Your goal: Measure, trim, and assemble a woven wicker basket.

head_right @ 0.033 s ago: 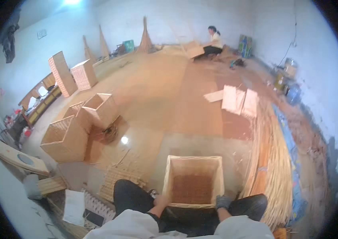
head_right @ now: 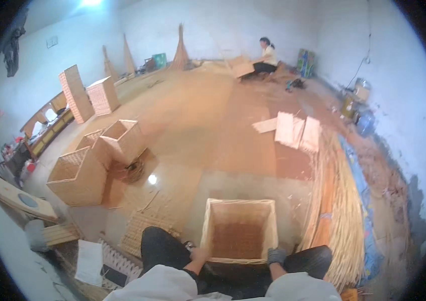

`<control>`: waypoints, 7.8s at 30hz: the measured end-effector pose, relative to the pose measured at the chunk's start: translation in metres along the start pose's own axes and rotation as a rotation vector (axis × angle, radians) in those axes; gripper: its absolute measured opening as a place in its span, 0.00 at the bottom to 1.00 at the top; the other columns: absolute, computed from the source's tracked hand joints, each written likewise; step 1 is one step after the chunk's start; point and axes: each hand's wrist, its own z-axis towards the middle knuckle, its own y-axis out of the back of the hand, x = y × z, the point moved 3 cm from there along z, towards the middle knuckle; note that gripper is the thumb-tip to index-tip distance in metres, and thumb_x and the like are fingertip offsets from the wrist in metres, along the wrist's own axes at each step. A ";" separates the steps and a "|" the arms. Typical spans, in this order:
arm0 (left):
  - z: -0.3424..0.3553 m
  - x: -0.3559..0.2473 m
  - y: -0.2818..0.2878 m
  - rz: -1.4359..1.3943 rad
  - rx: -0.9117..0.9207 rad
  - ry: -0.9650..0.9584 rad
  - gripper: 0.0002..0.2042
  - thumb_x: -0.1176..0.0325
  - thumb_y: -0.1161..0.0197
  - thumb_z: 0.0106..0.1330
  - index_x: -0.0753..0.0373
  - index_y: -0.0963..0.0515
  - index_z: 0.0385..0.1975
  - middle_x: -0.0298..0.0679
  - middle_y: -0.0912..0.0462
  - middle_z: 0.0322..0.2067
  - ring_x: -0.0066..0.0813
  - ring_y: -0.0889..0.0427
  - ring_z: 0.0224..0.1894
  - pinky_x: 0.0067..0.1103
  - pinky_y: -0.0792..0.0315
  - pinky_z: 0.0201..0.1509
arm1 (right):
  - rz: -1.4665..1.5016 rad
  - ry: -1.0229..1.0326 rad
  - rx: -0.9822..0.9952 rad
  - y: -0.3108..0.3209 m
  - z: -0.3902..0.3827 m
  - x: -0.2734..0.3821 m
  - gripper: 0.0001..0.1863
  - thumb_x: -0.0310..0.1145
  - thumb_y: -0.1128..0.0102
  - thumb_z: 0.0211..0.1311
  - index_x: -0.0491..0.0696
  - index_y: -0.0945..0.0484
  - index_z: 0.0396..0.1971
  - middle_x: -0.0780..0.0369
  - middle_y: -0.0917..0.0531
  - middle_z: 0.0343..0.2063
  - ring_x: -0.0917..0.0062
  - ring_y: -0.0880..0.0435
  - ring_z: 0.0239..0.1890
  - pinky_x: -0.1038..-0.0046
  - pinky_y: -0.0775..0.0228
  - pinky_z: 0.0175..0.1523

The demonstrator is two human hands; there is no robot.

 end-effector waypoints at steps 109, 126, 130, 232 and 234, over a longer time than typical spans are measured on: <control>-0.002 -0.026 -0.011 -0.431 -0.199 0.262 0.14 0.68 0.41 0.49 0.76 0.25 0.27 0.49 0.21 0.27 0.36 0.20 0.31 0.26 0.29 0.30 | 0.302 -0.370 0.230 0.022 0.015 -0.007 0.24 0.50 0.45 0.39 0.46 0.22 0.31 0.51 0.22 0.34 0.61 0.23 0.39 0.66 0.32 0.43; -0.019 -0.039 0.005 -0.429 -0.212 0.282 0.13 0.73 0.41 0.49 0.77 0.26 0.31 0.50 0.21 0.31 0.36 0.20 0.35 0.26 0.28 0.35 | 0.276 -0.369 0.221 0.015 0.021 -0.009 0.26 0.51 0.43 0.37 0.46 0.24 0.33 0.51 0.22 0.35 0.61 0.24 0.40 0.65 0.32 0.44; -0.010 -0.031 -0.002 -0.447 -0.185 0.244 0.14 0.72 0.41 0.49 0.77 0.27 0.32 0.51 0.22 0.32 0.35 0.20 0.36 0.27 0.28 0.35 | 0.279 -0.358 0.193 0.014 0.018 -0.008 0.27 0.51 0.43 0.37 0.46 0.23 0.34 0.51 0.22 0.35 0.61 0.24 0.40 0.65 0.32 0.44; 0.088 -0.025 0.086 0.091 -0.172 -0.368 0.17 0.52 0.39 0.48 0.59 0.21 0.29 0.46 0.22 0.22 0.43 0.22 0.28 0.33 0.30 0.32 | -0.029 0.221 0.452 0.035 0.111 0.033 0.29 0.60 0.45 0.41 0.50 0.22 0.34 0.53 0.21 0.30 0.62 0.22 0.35 0.65 0.32 0.41; 0.090 -0.026 0.078 0.124 -0.168 -0.370 0.16 0.52 0.40 0.48 0.60 0.21 0.28 0.47 0.22 0.22 0.44 0.23 0.28 0.33 0.30 0.32 | -0.025 0.235 0.455 0.031 0.127 0.036 0.29 0.59 0.45 0.41 0.50 0.22 0.35 0.53 0.21 0.31 0.62 0.22 0.35 0.65 0.32 0.42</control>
